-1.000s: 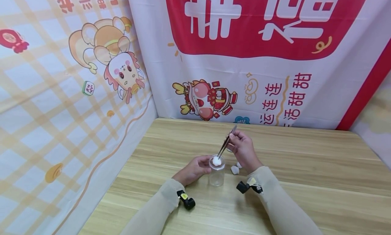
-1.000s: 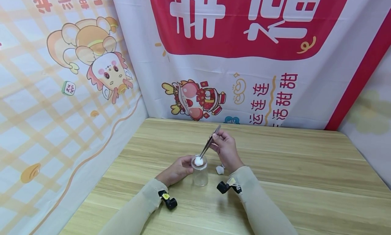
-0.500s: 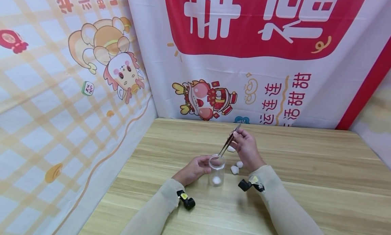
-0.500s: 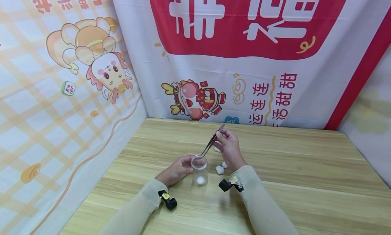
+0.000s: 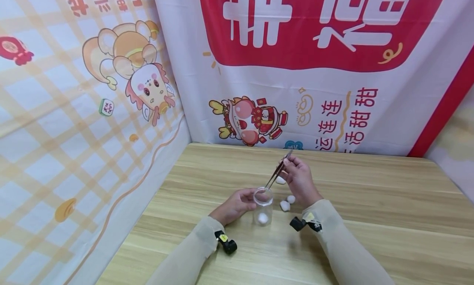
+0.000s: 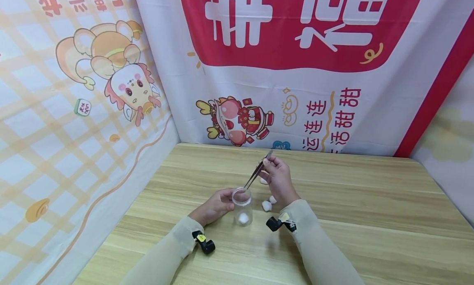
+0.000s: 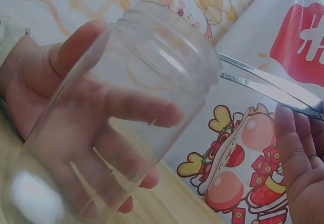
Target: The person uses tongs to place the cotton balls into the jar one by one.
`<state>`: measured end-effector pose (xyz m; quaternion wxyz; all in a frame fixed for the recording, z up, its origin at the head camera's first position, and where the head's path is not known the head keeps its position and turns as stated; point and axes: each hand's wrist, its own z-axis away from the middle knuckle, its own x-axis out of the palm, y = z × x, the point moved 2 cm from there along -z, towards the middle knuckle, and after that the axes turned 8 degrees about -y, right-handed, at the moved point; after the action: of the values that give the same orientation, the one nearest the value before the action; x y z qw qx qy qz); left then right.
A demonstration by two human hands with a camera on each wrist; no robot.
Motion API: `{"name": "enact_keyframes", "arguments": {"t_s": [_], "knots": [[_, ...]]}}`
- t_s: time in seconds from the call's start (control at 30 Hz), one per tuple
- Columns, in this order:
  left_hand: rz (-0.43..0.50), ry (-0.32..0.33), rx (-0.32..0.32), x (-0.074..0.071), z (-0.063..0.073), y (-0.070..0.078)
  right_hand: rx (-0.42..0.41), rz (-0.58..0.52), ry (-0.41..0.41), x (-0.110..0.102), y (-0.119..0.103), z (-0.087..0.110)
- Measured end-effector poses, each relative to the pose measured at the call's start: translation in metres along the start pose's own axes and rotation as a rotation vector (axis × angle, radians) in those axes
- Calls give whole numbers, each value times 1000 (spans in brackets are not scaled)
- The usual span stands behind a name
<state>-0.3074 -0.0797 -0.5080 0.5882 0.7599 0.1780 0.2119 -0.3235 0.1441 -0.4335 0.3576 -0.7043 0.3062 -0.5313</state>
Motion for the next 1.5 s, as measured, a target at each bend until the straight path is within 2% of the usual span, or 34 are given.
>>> {"name": "enact_keyframes", "arguments": {"t_s": [0.13, 0.33, 0.53, 0.87, 1.23, 1.37, 1.5], "knots": [[-2, 1, -1, 1, -1, 2, -16, -17, -11, -2, -7, -3], [-23, 42, -29, 1, -2, 4, -63, 3, -29, -4, -19, -5], [-33, 17, -26, 2, -3, 4, -59, 0, -30, -9, -23, -3], [1, -16, -1, 2, -4, 5, -88, -35, -22, -14, -30, -2], [5, 22, -8, 1, -1, 4, -93, -52, -39, -28, -39, 7], [-21, 67, -35, 3, 1, 2, -93, -51, -30, -36, -40, 12], [-17, 73, -61, 3, 2, 1, -107, -41, -32, -45, -43, 15]]}}
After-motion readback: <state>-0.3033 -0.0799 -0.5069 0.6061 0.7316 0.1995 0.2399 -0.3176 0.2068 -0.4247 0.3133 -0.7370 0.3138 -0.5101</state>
